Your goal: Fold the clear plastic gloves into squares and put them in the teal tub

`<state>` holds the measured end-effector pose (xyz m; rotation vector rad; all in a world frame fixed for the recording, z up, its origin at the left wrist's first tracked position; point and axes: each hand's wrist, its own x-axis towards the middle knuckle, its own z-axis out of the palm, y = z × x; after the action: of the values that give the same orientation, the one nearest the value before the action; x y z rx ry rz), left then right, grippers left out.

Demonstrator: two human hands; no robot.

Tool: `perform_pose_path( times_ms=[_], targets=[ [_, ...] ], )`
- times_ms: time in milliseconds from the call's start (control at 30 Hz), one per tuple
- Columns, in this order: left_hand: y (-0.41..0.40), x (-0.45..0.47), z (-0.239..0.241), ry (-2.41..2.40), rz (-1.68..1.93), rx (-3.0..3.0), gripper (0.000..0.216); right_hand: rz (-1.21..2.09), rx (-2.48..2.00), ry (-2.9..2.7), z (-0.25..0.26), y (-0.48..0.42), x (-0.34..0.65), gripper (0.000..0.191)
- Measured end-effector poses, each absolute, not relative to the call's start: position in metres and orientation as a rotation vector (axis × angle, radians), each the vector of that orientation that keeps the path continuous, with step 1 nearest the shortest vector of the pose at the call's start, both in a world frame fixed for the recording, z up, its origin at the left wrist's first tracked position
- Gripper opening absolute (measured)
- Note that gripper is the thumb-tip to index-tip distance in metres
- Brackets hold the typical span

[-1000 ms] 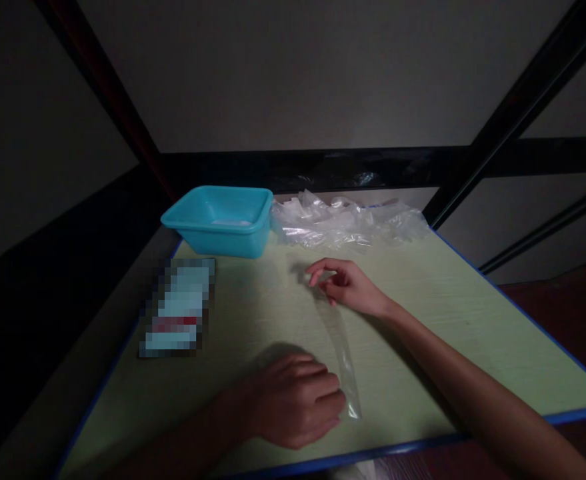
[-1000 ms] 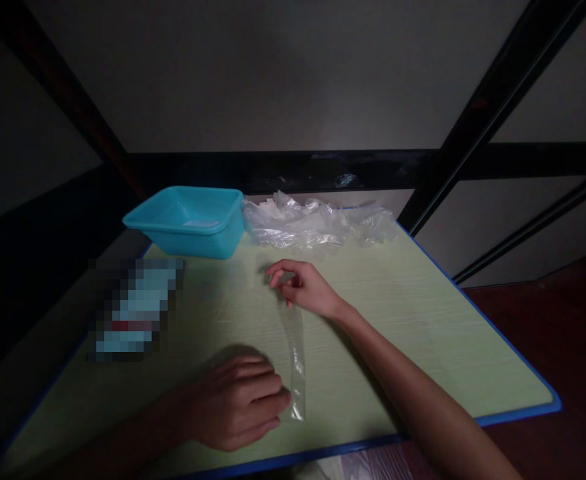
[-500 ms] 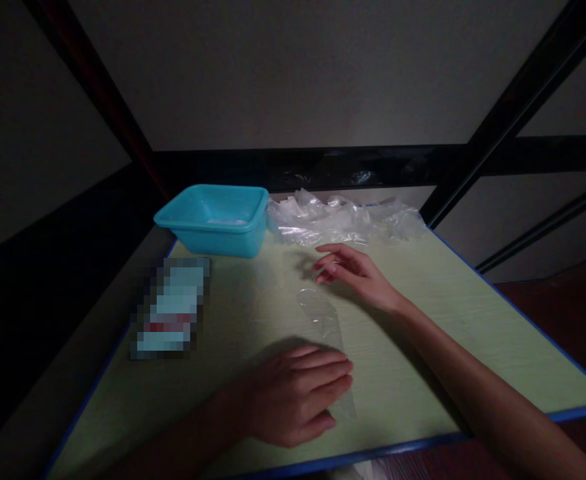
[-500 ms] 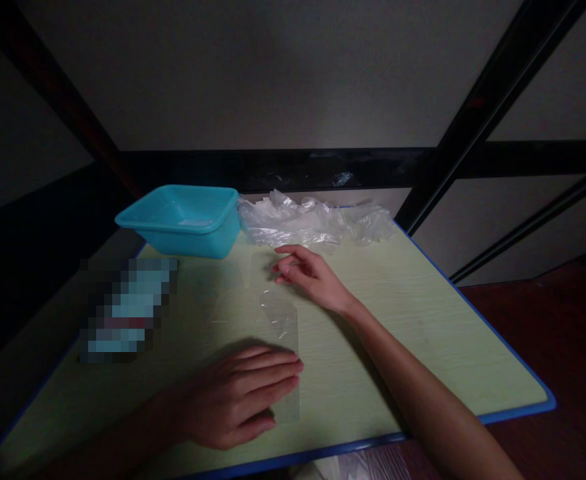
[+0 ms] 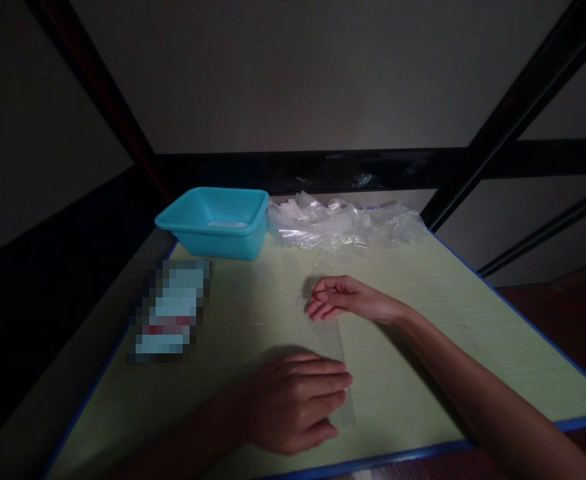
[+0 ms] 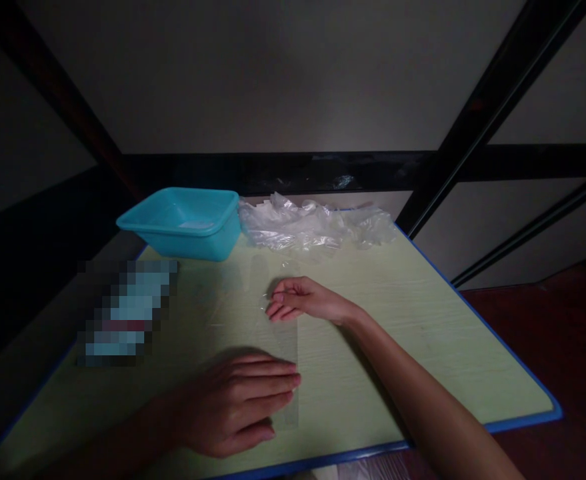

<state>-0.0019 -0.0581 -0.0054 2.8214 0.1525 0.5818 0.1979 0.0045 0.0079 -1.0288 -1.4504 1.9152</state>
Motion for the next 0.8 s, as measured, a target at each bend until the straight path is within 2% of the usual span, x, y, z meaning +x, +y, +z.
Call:
perform_pose_path(
  times_ms=[200, 533, 667, 800],
  targets=[
    [-0.058, -0.003, -0.005, 0.159, 0.572, 2.805, 0.030, 1.785, -1.043, -1.228, 0.002, 0.009, 0.194, 0.029],
    [-0.059, -0.003, 0.000, 0.137, 0.722, 2.784, 0.033, 1.472, -0.939, -1.316, 0.001, 0.007, 0.186, 0.025],
    [-0.043, -0.013, 0.006, 0.549, 0.971, 2.782, 0.021, 1.260, -0.949, -1.569, -0.001, 0.004, 0.185, 0.024],
    [-0.017, -0.032, 0.001, 1.173, 1.085, 2.640, 0.019, 0.862, -1.021, -2.009, 0.001, -0.003, 0.183, 0.021]
  ],
)
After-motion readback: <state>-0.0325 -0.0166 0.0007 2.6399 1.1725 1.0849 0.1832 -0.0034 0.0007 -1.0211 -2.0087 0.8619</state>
